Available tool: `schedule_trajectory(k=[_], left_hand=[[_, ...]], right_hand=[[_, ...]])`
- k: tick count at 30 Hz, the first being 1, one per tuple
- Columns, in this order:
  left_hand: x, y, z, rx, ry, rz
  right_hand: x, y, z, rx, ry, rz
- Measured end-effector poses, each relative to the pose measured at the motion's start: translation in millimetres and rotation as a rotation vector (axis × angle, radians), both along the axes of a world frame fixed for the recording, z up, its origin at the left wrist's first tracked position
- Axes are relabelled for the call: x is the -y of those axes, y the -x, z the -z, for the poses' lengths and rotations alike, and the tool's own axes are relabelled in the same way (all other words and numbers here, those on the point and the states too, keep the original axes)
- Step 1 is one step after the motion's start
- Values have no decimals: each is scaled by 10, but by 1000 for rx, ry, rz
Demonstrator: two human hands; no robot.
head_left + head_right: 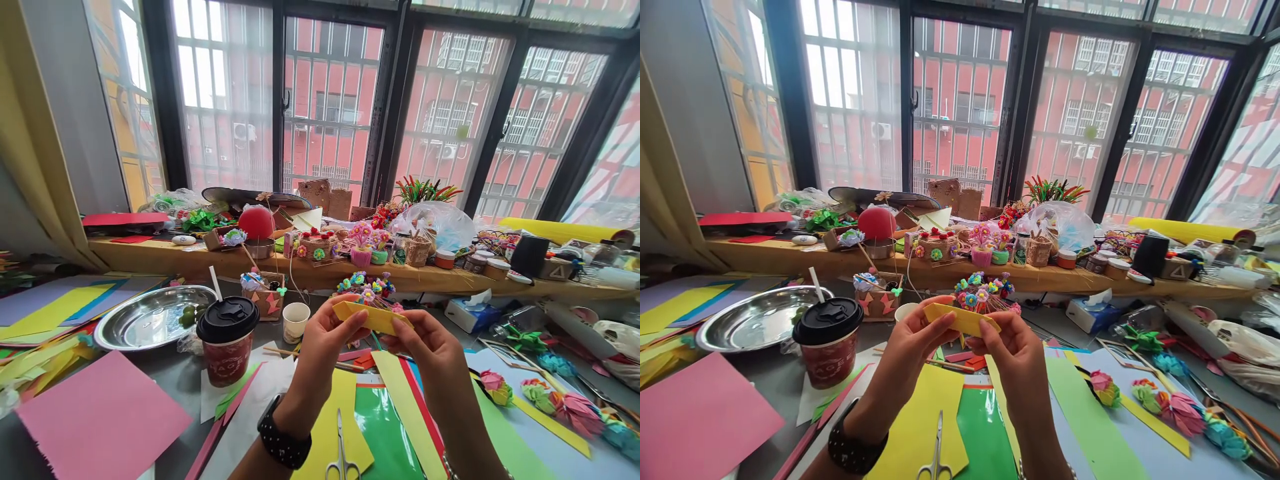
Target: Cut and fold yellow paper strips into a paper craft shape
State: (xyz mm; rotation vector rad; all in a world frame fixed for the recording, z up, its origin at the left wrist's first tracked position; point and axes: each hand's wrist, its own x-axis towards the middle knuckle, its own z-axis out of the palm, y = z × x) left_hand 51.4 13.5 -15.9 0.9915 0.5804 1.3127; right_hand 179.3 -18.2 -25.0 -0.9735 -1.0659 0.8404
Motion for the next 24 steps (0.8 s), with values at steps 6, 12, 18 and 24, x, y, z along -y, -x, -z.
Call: schedule_trajectory(k=[6,12,18,24], left_hand=[[-79,130,-16,-151,-124,27],[-45,223,-64,-397,-154,278],[-29,216,-64,-488,-130,283],[-18,231,-74,-511,-122,234]], right_hand=[[18,-8,-51,138,23,-146],[17,19,-61,171,-17,-100],[-45,61,14,108,36,-181],[-61,112,57,13,43,-175]])
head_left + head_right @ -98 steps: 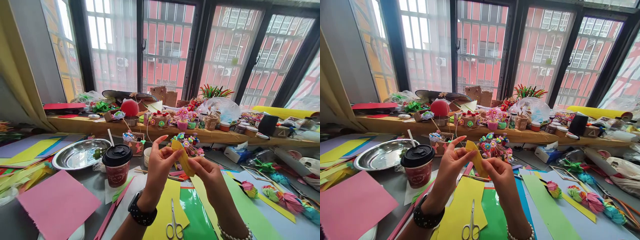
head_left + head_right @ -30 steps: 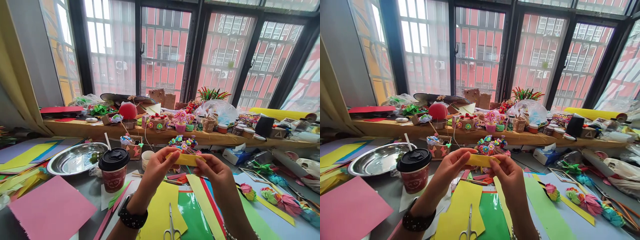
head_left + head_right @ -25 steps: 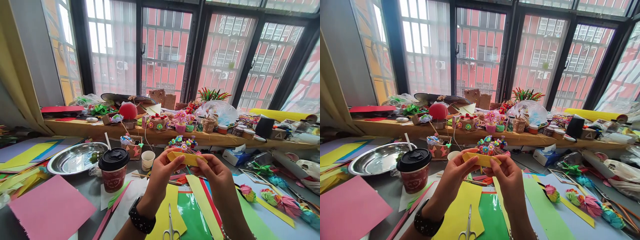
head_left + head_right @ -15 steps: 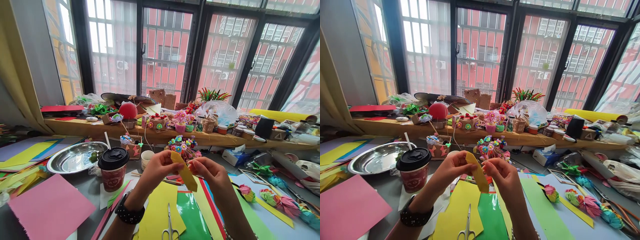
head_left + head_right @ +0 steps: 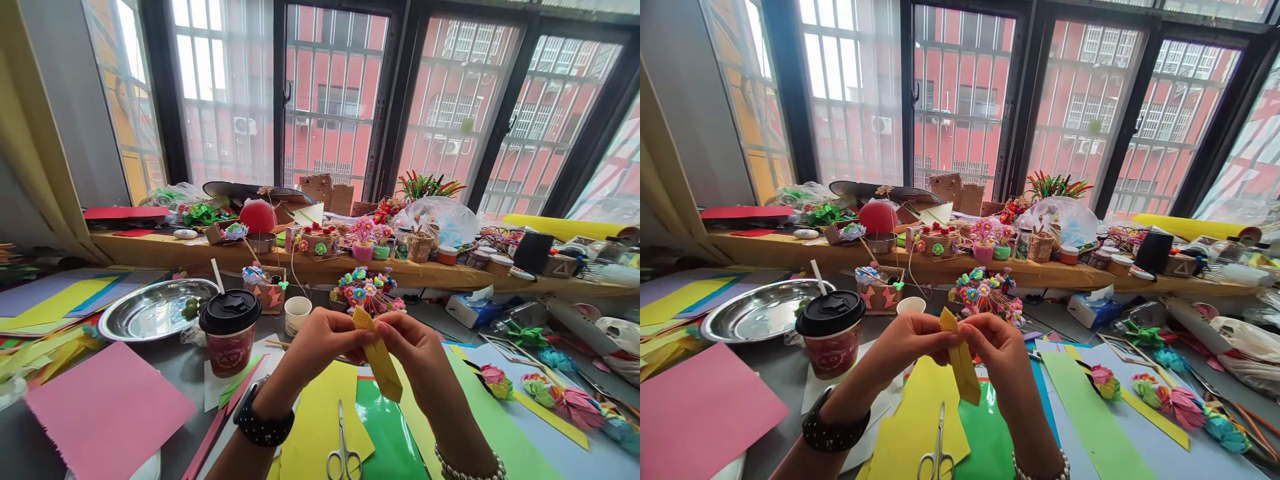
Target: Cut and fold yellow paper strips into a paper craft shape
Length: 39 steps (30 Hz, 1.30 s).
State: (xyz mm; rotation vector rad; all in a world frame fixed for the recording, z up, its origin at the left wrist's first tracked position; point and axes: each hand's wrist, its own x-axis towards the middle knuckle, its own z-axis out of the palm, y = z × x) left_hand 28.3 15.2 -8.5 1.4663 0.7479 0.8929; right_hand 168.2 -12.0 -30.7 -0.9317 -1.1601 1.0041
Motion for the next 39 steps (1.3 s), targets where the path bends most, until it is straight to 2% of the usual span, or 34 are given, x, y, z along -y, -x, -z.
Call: schedule_trajectory(k=[11,16,19,22,27,30,34,39], left_hand=[[-3,13,-16,27,-13,-7],[-34,62,-56,83,-53,-77],[-47,72,-65,80,-62,-66],[-45,63,-62,52,-78,-75],[-52,12,-12,63,-108,-62],[-77,-30,43,85,-108,-61],[-91,-51,68,94,-79,-83],[-48,-19,14,74,-17,-84]], right_hand=[[-28,14,26,-86,25,-72],[-25,-27,27,-22,80,-121],[-11,-59,12,31,91,-141],[21,-56,-21,63,67,-85],[81,2,-46,156,-41,147],[98,19,-47,206,-98,216],[93,-4,-63,167,-82,150],[66,-54,-76,53,-13,10]])
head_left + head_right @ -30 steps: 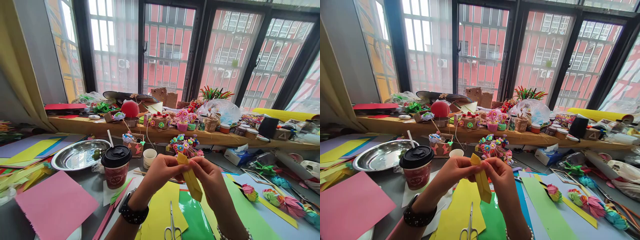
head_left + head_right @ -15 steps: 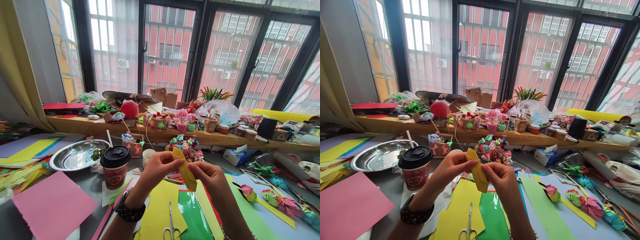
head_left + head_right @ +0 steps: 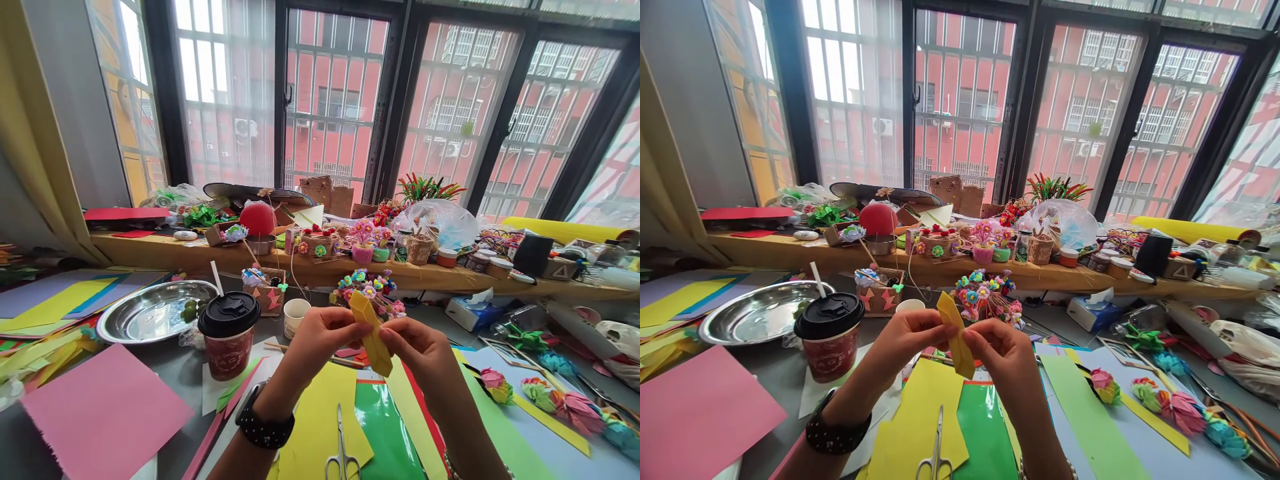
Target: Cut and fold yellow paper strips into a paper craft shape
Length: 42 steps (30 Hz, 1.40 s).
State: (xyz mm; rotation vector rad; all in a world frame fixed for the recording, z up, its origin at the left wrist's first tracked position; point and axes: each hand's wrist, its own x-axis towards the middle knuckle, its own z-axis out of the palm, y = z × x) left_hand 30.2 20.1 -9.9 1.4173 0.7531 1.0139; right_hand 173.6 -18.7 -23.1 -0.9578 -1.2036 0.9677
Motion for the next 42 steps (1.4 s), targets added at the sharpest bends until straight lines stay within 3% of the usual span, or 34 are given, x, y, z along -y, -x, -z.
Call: schedule_trajectory(k=[8,22,31,37,42], left_hand=[[-19,-22,29,17,20,33],[-24,-40,49,-2,24,20],[-28,-13,26,-40,46,34],[-3,-8,32,-136,64,171],[21,-38,24,-163,48,145]], right_hand=[[9,-42,-30,113,42,-15],[9,-85,-9,116,45,-93],[-10,-92,-8,172,37,-36],[-43,-68,12,57,-26,-17],[-72,8,61,-16,26,-32]])
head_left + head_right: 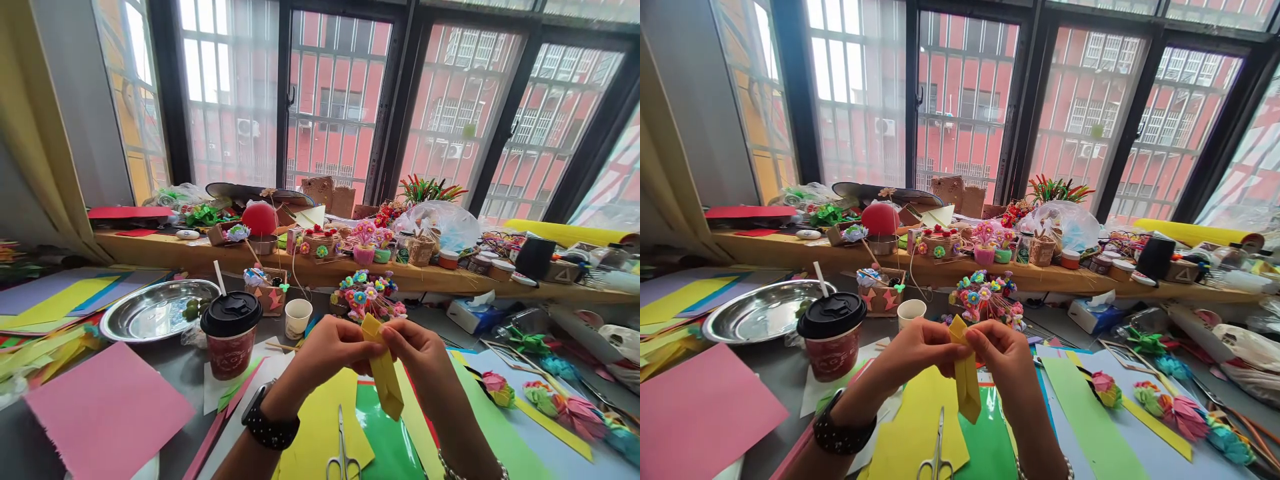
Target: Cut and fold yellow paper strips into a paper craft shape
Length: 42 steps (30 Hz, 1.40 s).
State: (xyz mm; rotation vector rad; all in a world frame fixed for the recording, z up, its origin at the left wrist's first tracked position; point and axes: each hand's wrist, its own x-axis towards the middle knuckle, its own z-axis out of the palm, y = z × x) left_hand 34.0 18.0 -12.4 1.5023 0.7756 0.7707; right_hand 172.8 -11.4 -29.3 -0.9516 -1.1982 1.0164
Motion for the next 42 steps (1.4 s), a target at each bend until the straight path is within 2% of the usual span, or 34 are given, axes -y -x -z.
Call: schedule_trajectory(k=[7,16,19,24,30,35,42], left_hand=[[16,-29,-10,-6,-35,-57],[20,-1,-12,-8,-45,-32],[15,-3,-4,-4,-43,-32],[2,18,-17,55,-60,-53],[-36,136,-76,65,-144,-165],[-46,155,-65,45,-203,-158],[-100,165,21,-58,-291,-139]], right_hand=[[-17,11,34,-49,34,22],[-48,-3,68,-37,61,-46],[-56,15,82,-61,58,-32],[-67,36,95,-106,41,-58],[-27,-1,40,-38,38,-40],[-11,-21,21,101,80,-96],[-8,5,11,75,105,-157]])
